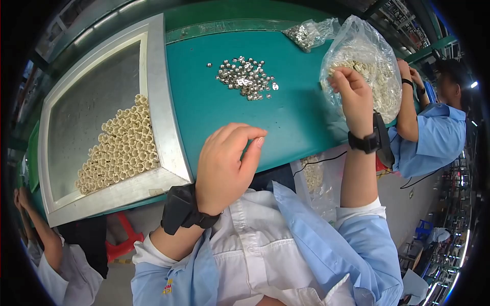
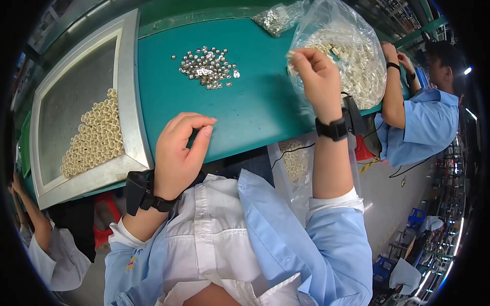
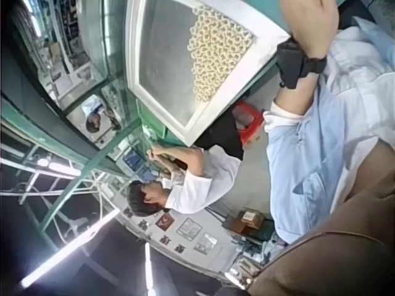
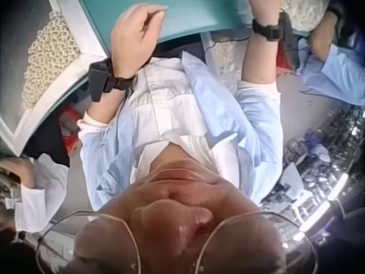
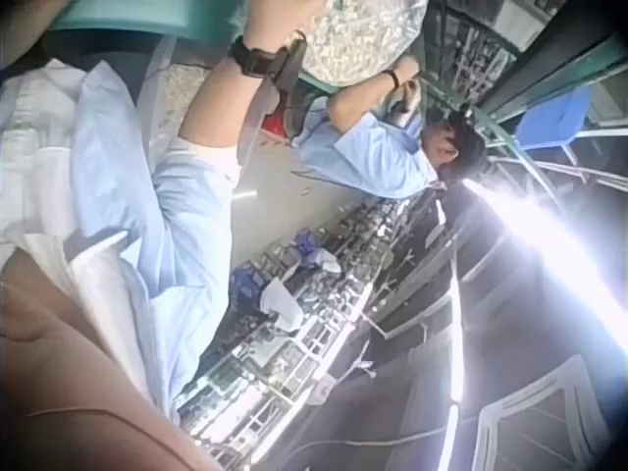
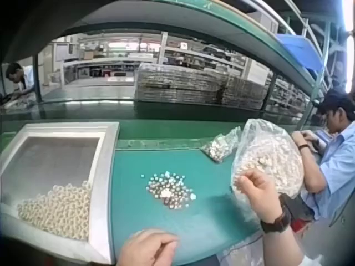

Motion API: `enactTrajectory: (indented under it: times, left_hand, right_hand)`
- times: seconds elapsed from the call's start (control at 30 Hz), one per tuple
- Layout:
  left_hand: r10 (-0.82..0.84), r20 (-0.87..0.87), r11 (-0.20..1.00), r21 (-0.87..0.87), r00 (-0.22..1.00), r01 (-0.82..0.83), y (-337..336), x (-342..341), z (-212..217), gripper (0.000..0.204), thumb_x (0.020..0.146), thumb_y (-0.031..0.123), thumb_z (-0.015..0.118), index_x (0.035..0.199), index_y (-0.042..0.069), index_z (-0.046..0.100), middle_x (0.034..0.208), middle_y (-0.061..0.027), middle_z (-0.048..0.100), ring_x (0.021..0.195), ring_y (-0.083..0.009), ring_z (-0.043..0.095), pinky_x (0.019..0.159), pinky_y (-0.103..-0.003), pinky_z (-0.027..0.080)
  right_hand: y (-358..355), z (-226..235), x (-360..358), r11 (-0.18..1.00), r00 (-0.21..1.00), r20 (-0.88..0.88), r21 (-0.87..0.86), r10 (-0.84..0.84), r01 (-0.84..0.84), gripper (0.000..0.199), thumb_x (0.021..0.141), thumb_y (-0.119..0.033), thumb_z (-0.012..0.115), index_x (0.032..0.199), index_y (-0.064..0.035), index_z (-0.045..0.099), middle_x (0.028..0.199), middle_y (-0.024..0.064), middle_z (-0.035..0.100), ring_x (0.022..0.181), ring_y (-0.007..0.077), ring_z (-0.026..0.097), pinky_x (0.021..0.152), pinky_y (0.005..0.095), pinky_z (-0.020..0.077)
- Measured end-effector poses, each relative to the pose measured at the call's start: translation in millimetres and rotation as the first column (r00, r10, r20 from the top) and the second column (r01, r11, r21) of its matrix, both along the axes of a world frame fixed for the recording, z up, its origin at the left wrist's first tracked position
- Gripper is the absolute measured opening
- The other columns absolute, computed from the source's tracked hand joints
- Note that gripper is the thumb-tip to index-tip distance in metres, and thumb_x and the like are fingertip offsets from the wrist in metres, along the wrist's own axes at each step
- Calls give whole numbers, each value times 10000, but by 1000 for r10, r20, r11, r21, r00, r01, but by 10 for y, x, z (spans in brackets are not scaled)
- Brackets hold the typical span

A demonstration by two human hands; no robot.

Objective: The person assembles components by hand, picking up a plastic housing and a metal contact, fitting the contact into the housing, and placing the assembled unit onto a tray.

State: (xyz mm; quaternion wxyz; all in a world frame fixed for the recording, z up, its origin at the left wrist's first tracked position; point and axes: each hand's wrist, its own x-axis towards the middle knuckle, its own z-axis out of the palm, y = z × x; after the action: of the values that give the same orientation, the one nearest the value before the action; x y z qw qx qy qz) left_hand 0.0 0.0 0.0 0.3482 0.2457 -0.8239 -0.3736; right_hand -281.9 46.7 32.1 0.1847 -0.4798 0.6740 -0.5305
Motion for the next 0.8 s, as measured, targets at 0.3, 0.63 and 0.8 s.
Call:
enactTrajectory:
  times: [0.3,0.63,0.8]
  left_hand:
    - [62,-242,991,129,968,-31,7,-45,97,225,812,120,632,1023,43,621,921,-105,609,807,-252,584,725,-334,456]
    - [56,-229,993,111,972,-31,-13,7,-14,330,809,97,621,1133,52,576,885,-96,608,790,-244,569,724,-324,453]
    - [34,-132,986,164,991,-12,14,-4,32,304,811,92,618,1108,46,578,865,-96,608,777,-249,568,710,-326,451]
  right_hand:
    - [70,-112,1059,823,558,686,-105,466,-559,217,899,-176,566,1033,-13,514,927,59,599,825,97,561,732,228,450]
    - [-116,-45,1003,961,967,-21,120,254,-250,155,858,-113,605,965,-5,570,856,15,599,793,77,558,688,211,442]
    - [-351,-76,612,991,849,-523,130,78,-12,121,809,-91,628,903,-16,623,808,50,603,717,128,566,622,250,443]
